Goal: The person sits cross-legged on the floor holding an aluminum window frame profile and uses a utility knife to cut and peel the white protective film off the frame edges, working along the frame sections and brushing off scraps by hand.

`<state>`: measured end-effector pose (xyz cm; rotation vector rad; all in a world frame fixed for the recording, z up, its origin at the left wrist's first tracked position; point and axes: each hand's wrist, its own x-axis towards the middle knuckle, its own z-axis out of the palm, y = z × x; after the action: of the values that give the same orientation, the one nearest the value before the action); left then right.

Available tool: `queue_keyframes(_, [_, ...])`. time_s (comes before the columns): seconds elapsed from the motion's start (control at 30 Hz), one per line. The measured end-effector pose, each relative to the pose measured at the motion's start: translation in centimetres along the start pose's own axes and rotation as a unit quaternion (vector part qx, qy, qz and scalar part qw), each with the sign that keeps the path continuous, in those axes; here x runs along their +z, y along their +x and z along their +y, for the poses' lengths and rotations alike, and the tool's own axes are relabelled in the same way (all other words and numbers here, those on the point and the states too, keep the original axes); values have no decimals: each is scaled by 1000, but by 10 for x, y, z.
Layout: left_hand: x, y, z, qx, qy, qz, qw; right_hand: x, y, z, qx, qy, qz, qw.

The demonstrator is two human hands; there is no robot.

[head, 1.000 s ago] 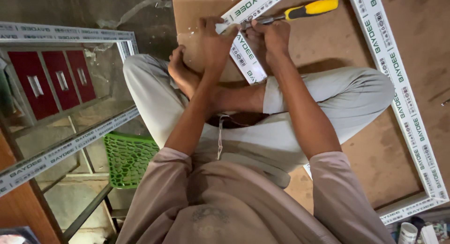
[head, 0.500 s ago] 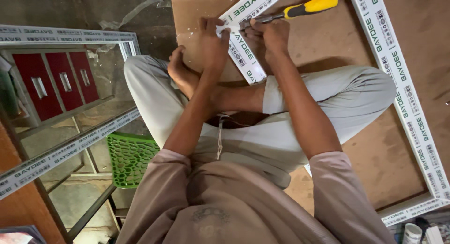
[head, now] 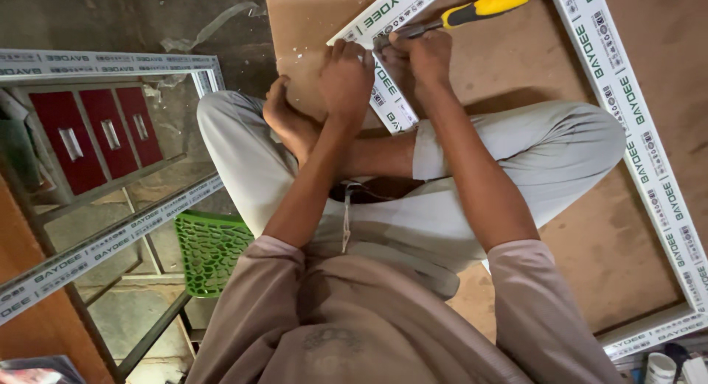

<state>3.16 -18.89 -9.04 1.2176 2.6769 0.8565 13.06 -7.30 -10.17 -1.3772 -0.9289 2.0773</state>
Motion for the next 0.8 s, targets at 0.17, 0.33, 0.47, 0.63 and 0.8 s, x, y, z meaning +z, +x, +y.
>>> queue_keyframes(0.17, [15, -1, -14, -12, -17, -35, 999, 4, -9, -1, 3, -36, 5, 999])
queue_keyframes(0.33, [21, -2, -36, 12, -36, -56, 998, 8, -15, -4, 4, -27, -10, 1000])
queue_keyframes(0.47, [18, -3, -41, -30, -60, -70, 995, 10, -20, -2, -13, -33, -24, 999])
queue_keyframes(0.63, [10, -3, -39, -75, -122, -92, 985, 14, -22, 3, -52, -112, 9, 992])
queue_keyframes(0.8, [8, -4, -40, -78, -148, -80, 983, 16, -19, 2, -123, -122, 8, 985])
